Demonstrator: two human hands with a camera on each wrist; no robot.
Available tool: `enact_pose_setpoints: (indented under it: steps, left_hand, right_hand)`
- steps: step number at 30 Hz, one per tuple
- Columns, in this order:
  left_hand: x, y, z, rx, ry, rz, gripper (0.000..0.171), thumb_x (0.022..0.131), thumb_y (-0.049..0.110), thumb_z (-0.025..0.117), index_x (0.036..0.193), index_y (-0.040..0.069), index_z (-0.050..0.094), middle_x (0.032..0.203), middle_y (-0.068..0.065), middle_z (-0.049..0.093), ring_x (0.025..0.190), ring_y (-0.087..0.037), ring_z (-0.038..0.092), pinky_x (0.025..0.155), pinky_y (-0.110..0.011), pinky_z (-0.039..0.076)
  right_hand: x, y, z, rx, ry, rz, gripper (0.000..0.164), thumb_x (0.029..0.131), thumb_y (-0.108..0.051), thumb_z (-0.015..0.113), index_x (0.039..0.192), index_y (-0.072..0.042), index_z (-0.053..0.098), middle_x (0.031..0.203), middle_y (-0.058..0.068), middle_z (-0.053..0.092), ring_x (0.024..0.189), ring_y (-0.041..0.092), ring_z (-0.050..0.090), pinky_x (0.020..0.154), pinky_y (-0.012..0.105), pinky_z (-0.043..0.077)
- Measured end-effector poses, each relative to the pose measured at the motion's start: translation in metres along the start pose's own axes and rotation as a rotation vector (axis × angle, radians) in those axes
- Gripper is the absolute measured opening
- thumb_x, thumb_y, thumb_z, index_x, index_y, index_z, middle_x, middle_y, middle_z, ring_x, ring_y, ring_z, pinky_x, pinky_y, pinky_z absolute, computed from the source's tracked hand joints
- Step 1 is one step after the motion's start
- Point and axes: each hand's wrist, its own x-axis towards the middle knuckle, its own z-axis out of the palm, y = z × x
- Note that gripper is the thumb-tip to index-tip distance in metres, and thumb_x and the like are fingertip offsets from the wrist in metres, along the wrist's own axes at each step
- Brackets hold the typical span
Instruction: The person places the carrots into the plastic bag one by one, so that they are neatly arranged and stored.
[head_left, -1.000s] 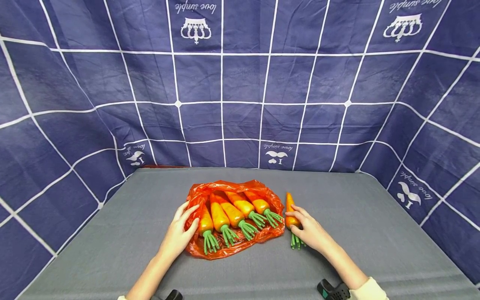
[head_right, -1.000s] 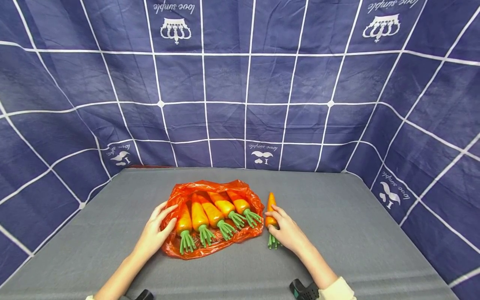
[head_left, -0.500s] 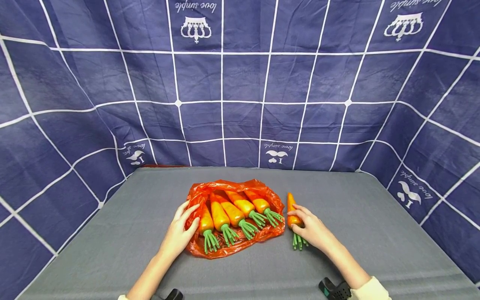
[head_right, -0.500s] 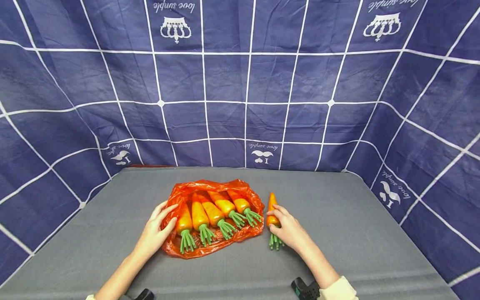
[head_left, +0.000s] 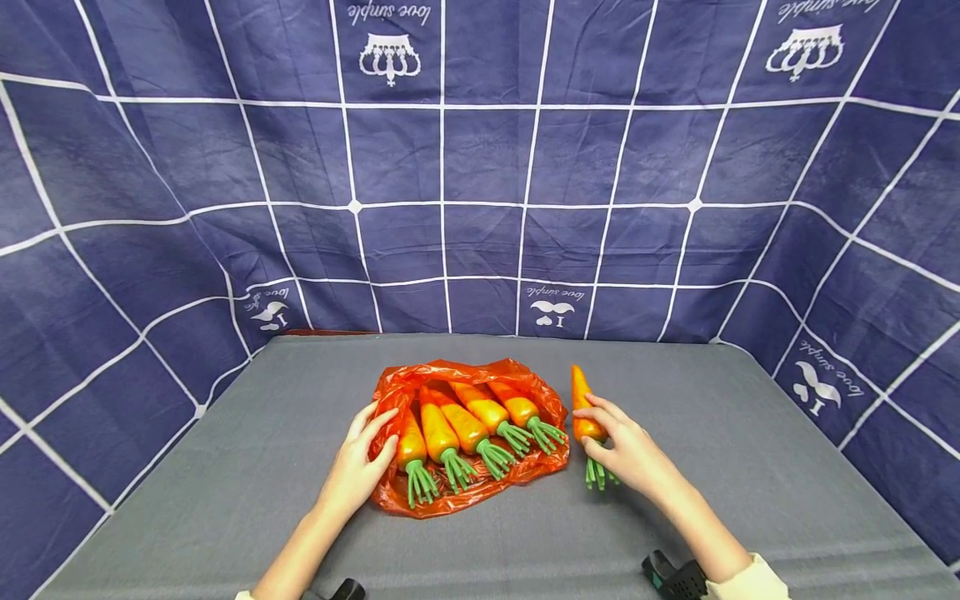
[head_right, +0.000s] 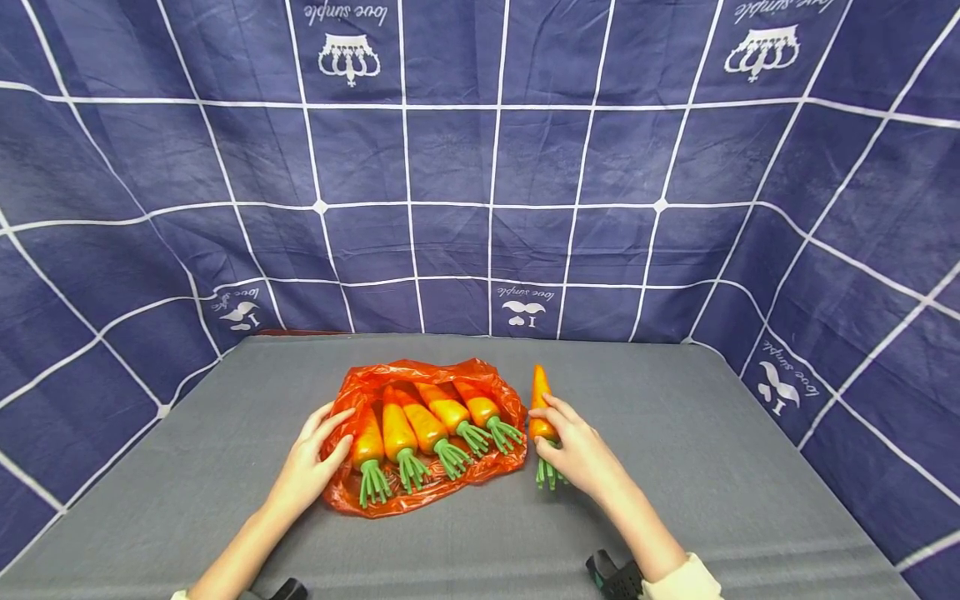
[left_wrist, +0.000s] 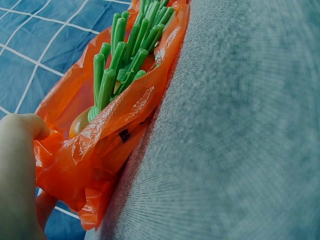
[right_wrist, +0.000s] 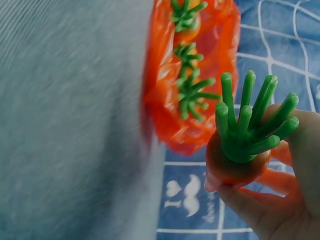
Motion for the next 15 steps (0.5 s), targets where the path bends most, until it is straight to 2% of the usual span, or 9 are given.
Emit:
enact_pose_setpoints:
  steps: [3,10,15]
  left_hand:
    - [0.000,0.000,0.000,0.003,-0.003,-0.002,0.036,0.082,0.011,0.064,0.117,0.010,0.060,0.132,-0.015,0.045,0.116,-0.030,0.049,0.089,-0.040,0.037]
    - [0.000,-0.001,0.000,-0.002,0.002,0.004,0.036,0.082,0.011,0.064,0.117,0.010,0.060,0.132,-0.014,0.045,0.116,-0.029,0.049,0.091,-0.027,0.034]
    - [0.001,0.000,-0.001,-0.004,-0.006,-0.010,0.036,0.082,0.012,0.064,0.117,0.010,0.060,0.132,-0.014,0.045,0.117,-0.029,0.048,0.090,-0.036,0.036]
  right_hand:
    - [-0.001,-0.012,-0.005,-0.009,0.008,-0.030,0.032,0.078,-0.015,0.066,0.110,-0.014,0.063,0.131,0.011,0.050,0.112,0.034,0.054,0.086,0.050,0.045]
    - [-0.005,-0.036,-0.007,-0.036,0.009,-0.125,0.034,0.078,-0.015,0.067,0.111,-0.017,0.062,0.133,0.008,0.049,0.113,0.030,0.055,0.086,0.046,0.047]
    - [-0.010,-0.052,-0.004,-0.059,0.010,-0.204,0.035,0.077,-0.015,0.067,0.112,-0.020,0.062,0.133,0.003,0.050,0.112,0.026,0.056,0.085,0.043,0.048]
